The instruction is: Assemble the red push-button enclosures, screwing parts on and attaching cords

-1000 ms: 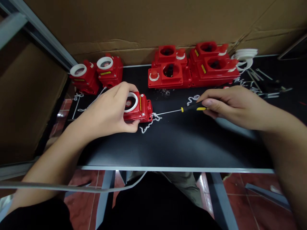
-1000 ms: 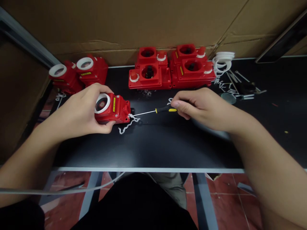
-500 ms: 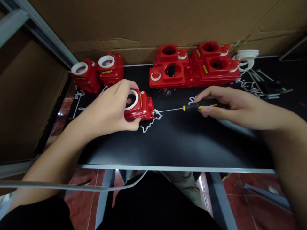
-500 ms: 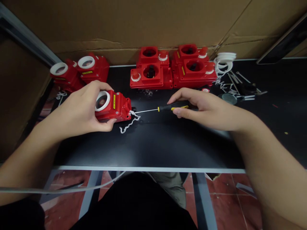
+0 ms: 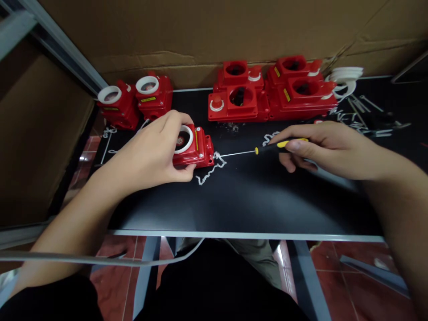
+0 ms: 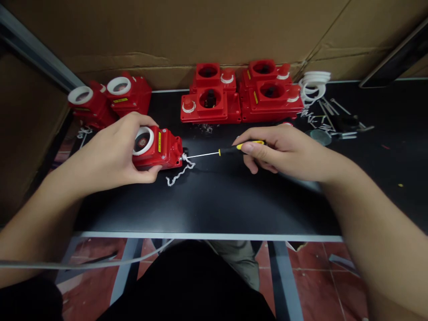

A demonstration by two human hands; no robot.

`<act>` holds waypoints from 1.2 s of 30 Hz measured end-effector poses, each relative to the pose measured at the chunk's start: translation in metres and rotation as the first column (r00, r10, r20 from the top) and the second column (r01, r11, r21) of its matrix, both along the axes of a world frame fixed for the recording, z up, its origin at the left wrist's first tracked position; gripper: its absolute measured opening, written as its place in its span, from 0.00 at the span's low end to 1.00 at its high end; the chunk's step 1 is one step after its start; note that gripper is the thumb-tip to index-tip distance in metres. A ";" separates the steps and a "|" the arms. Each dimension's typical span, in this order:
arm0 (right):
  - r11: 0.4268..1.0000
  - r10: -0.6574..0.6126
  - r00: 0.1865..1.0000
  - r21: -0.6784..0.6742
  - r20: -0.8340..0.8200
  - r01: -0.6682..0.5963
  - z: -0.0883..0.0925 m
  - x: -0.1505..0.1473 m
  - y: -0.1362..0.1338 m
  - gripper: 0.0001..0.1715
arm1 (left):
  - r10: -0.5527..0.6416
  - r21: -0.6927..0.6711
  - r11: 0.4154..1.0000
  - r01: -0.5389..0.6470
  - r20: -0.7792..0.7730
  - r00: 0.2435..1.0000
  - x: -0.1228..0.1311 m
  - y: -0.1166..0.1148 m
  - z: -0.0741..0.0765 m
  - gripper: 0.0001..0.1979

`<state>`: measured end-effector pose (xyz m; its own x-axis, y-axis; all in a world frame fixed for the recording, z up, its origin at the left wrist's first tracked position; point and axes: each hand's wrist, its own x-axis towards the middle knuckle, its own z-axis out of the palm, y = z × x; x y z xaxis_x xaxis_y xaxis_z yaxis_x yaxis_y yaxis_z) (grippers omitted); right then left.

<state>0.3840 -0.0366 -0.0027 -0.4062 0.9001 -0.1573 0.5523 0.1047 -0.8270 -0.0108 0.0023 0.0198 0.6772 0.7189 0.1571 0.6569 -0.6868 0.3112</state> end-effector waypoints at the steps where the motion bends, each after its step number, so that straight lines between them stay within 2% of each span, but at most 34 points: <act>1: 1.000 -0.015 1.000 -0.004 -0.007 0.015 0.002 0.001 0.000 0.43 | 0.006 -0.005 1.000 -0.006 -0.014 1.000 -0.001 0.001 0.000 0.30; 5: 0.992 -0.110 0.994 0.058 -0.026 0.111 0.014 0.005 0.001 0.46 | 0.044 0.017 0.999 -0.043 -0.084 0.995 -0.006 0.004 -0.002 0.32; 10: 0.947 -0.246 0.969 0.204 -0.036 0.248 0.026 0.009 0.000 0.47 | 0.043 0.083 0.996 -0.029 -0.174 0.984 -0.012 0.006 -0.009 0.38; 13: 0.921 -0.319 0.944 0.206 -0.082 0.330 0.024 0.011 0.001 0.40 | -0.030 0.199 0.978 0.061 -0.157 0.987 -0.012 0.004 -0.006 0.39; 15: 0.915 -0.332 0.939 0.214 -0.086 0.343 0.019 0.012 0.003 0.35 | -0.153 0.260 0.948 0.185 -0.140 0.978 -0.010 0.000 0.001 0.30; 17: 0.925 -0.298 0.954 0.239 -0.028 0.296 0.013 0.012 0.004 0.31 | -0.298 0.240 0.912 0.331 -0.165 0.940 -0.007 -0.007 0.008 0.17; 18: 0.930 -0.275 0.961 0.258 0.016 0.262 0.010 0.010 0.004 0.28 | -0.357 0.201 0.895 0.398 -0.214 0.909 -0.006 -0.010 0.011 0.14; 19: 0.933 -0.254 0.965 0.277 0.061 0.229 0.008 0.008 0.003 0.26 | -0.400 0.180 0.873 0.453 -0.267 0.877 -0.004 -0.014 0.013 0.12; 21: 0.934 -0.220 0.965 0.316 0.141 0.167 0.003 -0.001 0.000 0.23 | -0.411 0.201 0.844 0.497 -0.354 0.840 -0.003 -0.020 0.012 0.10; 25: 0.922 -0.174 0.940 0.383 0.294 0.051 -0.006 -0.027 -0.017 0.19 | -0.402 0.262 0.806 0.531 -0.416 0.816 -0.001 -0.029 0.002 0.12; 28: 0.870 -0.146 0.840 0.472 0.522 -0.143 -0.013 -0.047 -0.030 0.12 | -0.425 0.272 0.790 0.550 -0.404 0.810 0.000 -0.031 -0.005 0.10; 31: 0.854 -0.116 0.796 0.469 0.594 -0.226 -0.019 -0.057 -0.035 0.10 | -0.430 0.307 0.786 0.536 -0.351 0.832 0.004 -0.032 -0.010 0.09; 33: 0.854 -0.106 0.793 0.464 0.600 -0.237 -0.023 -0.060 -0.035 0.11 | -0.428 0.300 0.809 0.505 -0.289 0.856 0.007 -0.032 -0.013 0.08; 36: 0.846 -0.120 0.792 0.479 0.599 -0.234 -0.025 -0.060 -0.033 0.12 | -0.410 0.232 0.874 0.427 -0.121 0.904 0.011 -0.032 -0.019 0.07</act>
<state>0.3238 -0.0696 -0.0281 -0.4435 0.8921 0.0867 0.8795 0.4518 -0.1496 0.0005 -0.0293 0.0013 0.9211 0.3094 0.2364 0.3036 -0.9508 0.0616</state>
